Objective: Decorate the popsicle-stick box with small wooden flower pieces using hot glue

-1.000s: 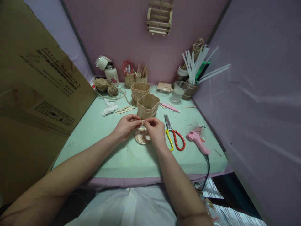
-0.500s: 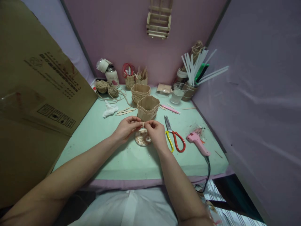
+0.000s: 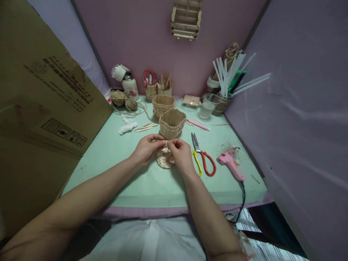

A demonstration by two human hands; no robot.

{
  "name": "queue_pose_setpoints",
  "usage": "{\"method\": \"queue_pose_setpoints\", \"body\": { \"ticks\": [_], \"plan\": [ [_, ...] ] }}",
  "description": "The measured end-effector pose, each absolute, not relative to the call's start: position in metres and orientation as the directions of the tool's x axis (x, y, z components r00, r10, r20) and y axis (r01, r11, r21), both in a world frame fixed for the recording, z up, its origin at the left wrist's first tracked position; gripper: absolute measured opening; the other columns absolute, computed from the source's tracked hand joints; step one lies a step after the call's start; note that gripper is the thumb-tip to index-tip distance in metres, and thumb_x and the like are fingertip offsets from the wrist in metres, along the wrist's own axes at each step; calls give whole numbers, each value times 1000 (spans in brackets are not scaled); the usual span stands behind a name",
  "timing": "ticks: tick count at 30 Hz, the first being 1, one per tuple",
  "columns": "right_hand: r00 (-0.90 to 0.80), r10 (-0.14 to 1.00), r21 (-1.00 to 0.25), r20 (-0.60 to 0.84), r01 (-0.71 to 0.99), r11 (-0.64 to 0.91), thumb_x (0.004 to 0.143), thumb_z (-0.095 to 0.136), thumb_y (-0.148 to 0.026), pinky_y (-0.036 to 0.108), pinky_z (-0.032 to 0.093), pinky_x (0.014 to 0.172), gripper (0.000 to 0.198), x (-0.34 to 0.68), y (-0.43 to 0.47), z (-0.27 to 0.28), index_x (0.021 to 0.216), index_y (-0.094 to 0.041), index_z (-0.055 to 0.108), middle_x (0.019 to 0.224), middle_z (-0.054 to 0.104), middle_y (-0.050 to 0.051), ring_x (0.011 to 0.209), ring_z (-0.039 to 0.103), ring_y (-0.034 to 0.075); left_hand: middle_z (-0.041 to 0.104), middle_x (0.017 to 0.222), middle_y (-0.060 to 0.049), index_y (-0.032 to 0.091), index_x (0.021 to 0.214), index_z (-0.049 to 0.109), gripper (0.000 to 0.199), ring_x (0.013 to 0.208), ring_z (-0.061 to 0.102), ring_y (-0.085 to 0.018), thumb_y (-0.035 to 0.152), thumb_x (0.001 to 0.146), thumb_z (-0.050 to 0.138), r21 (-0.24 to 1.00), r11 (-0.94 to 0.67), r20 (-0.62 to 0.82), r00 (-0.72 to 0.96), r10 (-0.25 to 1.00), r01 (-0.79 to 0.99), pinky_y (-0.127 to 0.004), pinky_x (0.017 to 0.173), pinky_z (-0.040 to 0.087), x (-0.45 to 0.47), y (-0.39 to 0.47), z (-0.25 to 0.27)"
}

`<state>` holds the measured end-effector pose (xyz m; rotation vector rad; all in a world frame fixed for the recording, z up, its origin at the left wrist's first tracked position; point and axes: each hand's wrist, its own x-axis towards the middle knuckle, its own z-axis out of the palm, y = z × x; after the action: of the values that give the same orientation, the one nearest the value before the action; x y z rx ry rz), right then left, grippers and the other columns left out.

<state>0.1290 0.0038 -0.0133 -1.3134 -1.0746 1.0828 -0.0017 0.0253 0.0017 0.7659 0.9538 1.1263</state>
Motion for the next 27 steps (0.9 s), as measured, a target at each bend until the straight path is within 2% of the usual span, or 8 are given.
{"method": "queue_pose_setpoints", "body": {
  "ticks": [9, 19, 27],
  "plan": [
    [173, 985, -1000, -16, 2, -16, 71, 68, -34, 24, 36, 53, 18, 130, 4, -12, 69, -17, 65, 62, 59, -2, 55, 48, 11, 67, 63, -2, 13, 72, 61, 31, 63, 63, -13, 16, 52, 85, 887, 258, -222, 136, 965, -384, -28, 69, 51, -2, 25, 2],
    [183, 982, -999, -40, -42, -33, 74, 64, -36, 25, 37, 53, 21, 130, 3, -14, 71, -17, 68, 65, 62, 1, 55, 48, 12, 67, 64, -2, 13, 73, 61, 26, 60, 62, -11, 17, 56, 81, 912, 243, -214, 123, 969, -330, -25, 64, 48, -3, 28, 1],
    [228, 973, -998, -44, -52, -33, 68, 69, -36, 25, 35, 52, 19, 131, 4, -12, 64, -18, 64, 59, 58, -3, 52, 44, 11, 67, 67, -3, 14, 74, 65, 28, 66, 62, -13, 25, 56, 83, 914, 267, -220, 181, 959, -304, -27, 67, 48, -4, 25, 4]
  ]
}}
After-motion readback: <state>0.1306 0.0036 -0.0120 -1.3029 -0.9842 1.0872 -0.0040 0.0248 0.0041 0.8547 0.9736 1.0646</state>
